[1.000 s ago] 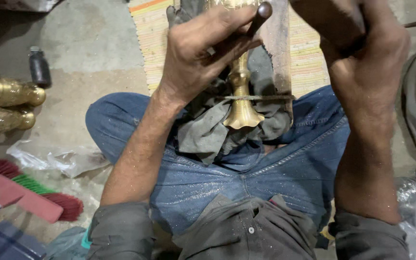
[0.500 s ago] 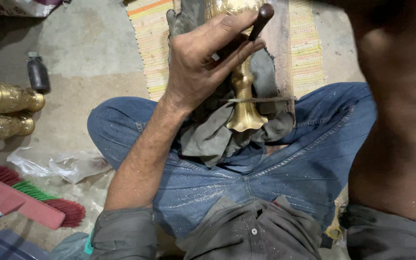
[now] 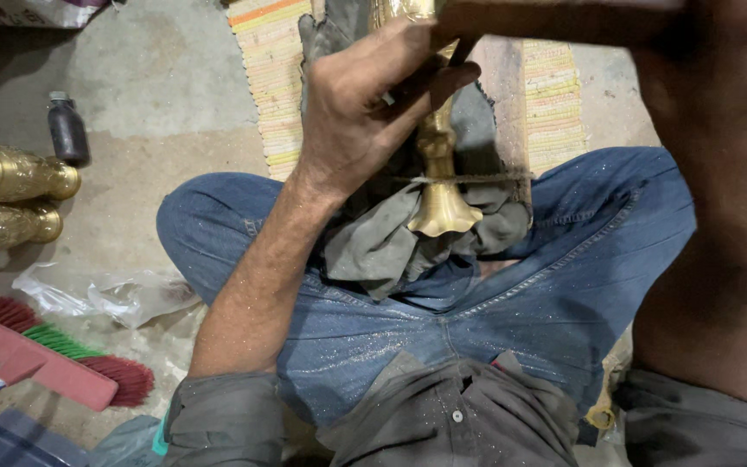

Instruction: The person sits cross-legged on the floor holding a brass vase against a cloth-covered support and chisels decorative patterns into its surface, striking a punch with a wooden mallet. They reposition the punch repeatedly across the vase body and briefly hold the vase steady with one hand while working.

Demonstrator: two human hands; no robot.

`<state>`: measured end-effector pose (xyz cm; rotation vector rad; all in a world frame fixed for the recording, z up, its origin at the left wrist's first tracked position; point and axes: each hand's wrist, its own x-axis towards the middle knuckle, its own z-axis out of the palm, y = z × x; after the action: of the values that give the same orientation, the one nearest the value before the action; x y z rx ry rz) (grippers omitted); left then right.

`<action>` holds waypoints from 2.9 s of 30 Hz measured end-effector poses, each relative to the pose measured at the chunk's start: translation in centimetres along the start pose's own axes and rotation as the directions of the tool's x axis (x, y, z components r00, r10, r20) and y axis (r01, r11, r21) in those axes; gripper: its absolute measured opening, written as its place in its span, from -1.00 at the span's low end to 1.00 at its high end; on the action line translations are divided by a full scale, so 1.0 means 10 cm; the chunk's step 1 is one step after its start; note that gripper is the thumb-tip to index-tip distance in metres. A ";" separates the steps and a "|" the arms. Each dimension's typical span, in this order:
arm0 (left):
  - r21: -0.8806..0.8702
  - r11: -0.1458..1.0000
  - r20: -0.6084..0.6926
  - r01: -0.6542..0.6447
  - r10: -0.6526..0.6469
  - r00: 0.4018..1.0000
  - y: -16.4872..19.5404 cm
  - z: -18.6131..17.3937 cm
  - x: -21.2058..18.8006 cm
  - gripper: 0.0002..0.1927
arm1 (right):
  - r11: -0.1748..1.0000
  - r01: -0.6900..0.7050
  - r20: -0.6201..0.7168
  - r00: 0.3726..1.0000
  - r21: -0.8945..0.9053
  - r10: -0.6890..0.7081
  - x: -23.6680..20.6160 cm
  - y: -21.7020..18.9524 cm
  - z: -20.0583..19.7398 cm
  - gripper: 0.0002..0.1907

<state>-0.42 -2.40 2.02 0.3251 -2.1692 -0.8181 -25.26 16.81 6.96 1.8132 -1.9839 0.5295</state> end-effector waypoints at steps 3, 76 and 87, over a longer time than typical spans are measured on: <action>-0.054 0.986 -0.097 -0.159 0.154 0.983 -0.01 0.04 0.03 -0.58 | 1.000 -0.001 0.003 1.000 0.004 0.001 -0.02 0.00 0.01 -0.90; -0.050 0.976 -0.081 -0.212 0.208 0.975 -0.03 0.04 0.07 -0.62 | 0.999 -0.031 0.070 0.997 0.024 0.029 -0.23 0.01 0.08 -0.79; -0.011 0.971 -0.096 -0.241 0.238 0.966 -0.05 0.05 0.07 -0.58 | 0.989 -0.019 0.066 0.997 -0.145 0.029 -0.27 0.06 0.09 -0.80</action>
<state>-1.22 -2.86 1.88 0.0847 -2.0603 -0.6762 -25.69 18.68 4.79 1.7422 -2.0350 0.3258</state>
